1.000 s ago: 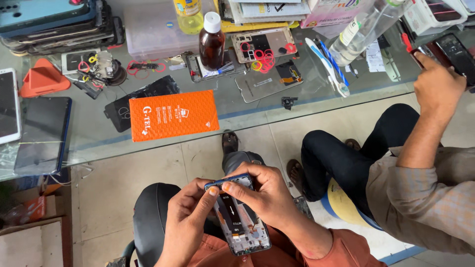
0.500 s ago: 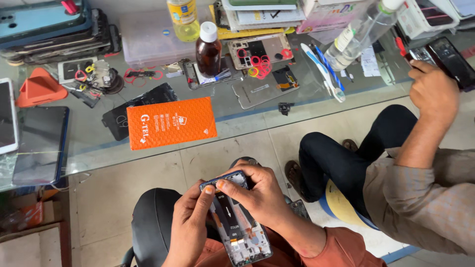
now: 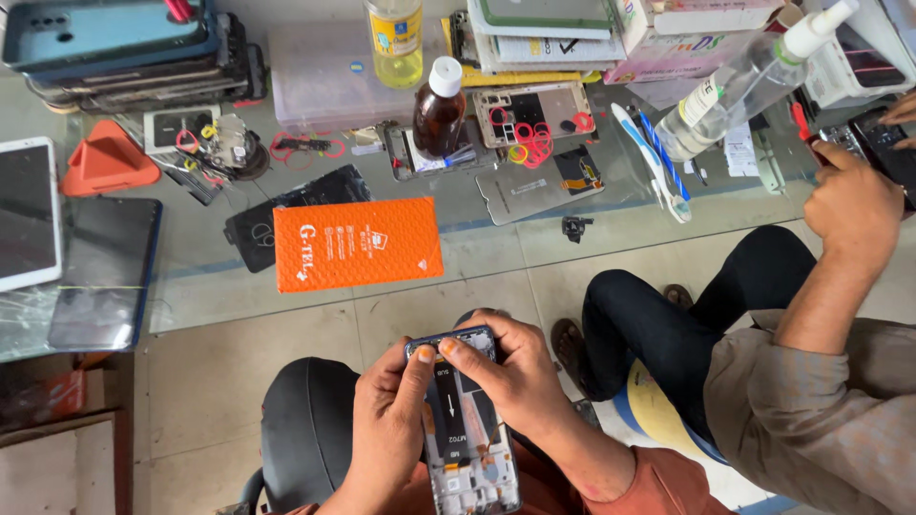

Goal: The person is repairing a disassembled smartphone by manipulating internal components. They use a metal tool to pry and adjust parts near the top edge of the device, then use their fingers to press and align components within the chassis.

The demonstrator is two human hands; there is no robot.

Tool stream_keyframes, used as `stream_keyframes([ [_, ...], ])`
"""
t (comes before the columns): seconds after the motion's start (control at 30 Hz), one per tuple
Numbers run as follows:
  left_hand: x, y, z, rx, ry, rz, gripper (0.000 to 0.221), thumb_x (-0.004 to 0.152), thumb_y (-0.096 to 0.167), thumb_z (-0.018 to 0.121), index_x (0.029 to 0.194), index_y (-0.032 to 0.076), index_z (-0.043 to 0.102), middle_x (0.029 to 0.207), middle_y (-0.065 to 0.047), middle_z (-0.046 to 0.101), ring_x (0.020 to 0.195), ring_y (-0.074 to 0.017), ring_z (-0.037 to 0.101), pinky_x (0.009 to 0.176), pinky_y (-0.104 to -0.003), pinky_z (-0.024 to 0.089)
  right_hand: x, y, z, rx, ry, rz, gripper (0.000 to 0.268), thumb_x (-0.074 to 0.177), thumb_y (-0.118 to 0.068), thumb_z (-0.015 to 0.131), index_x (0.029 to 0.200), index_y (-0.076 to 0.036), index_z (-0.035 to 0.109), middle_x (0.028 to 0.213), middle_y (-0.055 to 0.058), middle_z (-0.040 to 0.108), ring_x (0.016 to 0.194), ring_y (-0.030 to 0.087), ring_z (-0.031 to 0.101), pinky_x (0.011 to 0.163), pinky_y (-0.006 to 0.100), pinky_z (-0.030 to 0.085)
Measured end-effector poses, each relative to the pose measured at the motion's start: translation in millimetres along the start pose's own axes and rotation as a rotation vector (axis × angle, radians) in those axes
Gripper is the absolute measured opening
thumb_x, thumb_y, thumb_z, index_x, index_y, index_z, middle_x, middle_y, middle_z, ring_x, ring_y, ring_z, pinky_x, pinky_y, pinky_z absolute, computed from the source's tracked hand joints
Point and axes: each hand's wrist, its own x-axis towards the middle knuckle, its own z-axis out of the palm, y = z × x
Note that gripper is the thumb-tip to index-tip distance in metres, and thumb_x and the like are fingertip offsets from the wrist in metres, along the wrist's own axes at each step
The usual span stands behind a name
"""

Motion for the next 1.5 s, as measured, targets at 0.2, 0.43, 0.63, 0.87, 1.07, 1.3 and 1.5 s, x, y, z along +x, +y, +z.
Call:
stream_keyframes([
  [0.2,3,17,1,0.088,-0.006,0.093,0.025,0.103,0.024,0.057,0.096,0.002,0.068,0.067,0.002,0.057,0.049,-0.0032,0.046,0.043,-0.021,0.038,3,-5,8,0.148,-0.022,0.03,0.016,0.096,-0.015,0.069,0.098,0.0,0.071,0.081,-0.002,0.069,0.074,0.002,0.058,0.065,0.021,0.049],
  [0.43,6,25,-2,0.036,-0.123,0.117,0.024,0.106,0.023,0.055,0.098,0.003,0.066,0.078,0.001,0.062,0.066,-0.0034,0.052,0.055,-0.022,0.045,5,-8,5,0.123,-0.01,0.016,0.016,0.096,-0.016,0.069,0.094,0.0,0.073,0.077,-0.001,0.068,0.07,0.004,0.058,0.061,0.022,0.048],
  [0.63,2,26,-1,0.007,-0.156,0.105,0.021,0.103,0.019,0.055,0.106,0.003,0.067,0.086,0.002,0.067,0.074,-0.0023,0.056,0.063,-0.021,0.047,7,-2,5,0.089,0.013,-0.016,0.016,0.096,-0.015,0.07,0.091,0.0,0.072,0.075,-0.002,0.066,0.068,0.003,0.055,0.06,0.022,0.046],
  [0.87,-2,18,-4,-0.018,-0.112,0.059,0.018,0.104,0.018,0.058,0.099,0.002,0.066,0.078,0.002,0.061,0.063,-0.0021,0.05,0.05,-0.021,0.042,-1,-10,10,0.107,-0.019,-0.023,0.018,0.099,-0.016,0.067,0.09,-0.001,0.068,0.075,-0.003,0.062,0.069,0.003,0.052,0.061,0.022,0.044],
  [1.07,-2,13,-6,0.021,-0.107,0.09,0.019,0.103,0.019,0.058,0.097,0.003,0.066,0.077,0.002,0.063,0.062,-0.0026,0.053,0.049,-0.021,0.045,-4,-10,10,0.059,-0.002,-0.028,0.017,0.099,-0.017,0.068,0.092,-0.001,0.07,0.075,-0.003,0.063,0.068,0.003,0.053,0.059,0.022,0.044],
  [1.3,-7,16,-7,-0.001,-0.093,0.007,0.019,0.103,0.018,0.058,0.099,0.002,0.067,0.078,0.001,0.062,0.065,-0.0029,0.053,0.052,-0.021,0.045,-3,-8,9,0.049,-0.017,0.031,0.018,0.097,-0.018,0.071,0.096,0.001,0.073,0.078,0.0,0.069,0.072,0.005,0.059,0.062,0.024,0.048],
  [1.5,-8,15,-16,-0.26,-0.062,-0.002,0.019,0.104,0.015,0.055,0.1,-0.001,0.064,0.087,-0.001,0.066,0.076,-0.0036,0.055,0.064,-0.02,0.046,6,-8,-11,0.012,-0.044,-0.254,0.04,0.097,-0.024,0.067,0.13,-0.001,0.063,0.105,0.002,0.066,0.101,0.01,0.062,0.09,0.026,0.049],
])
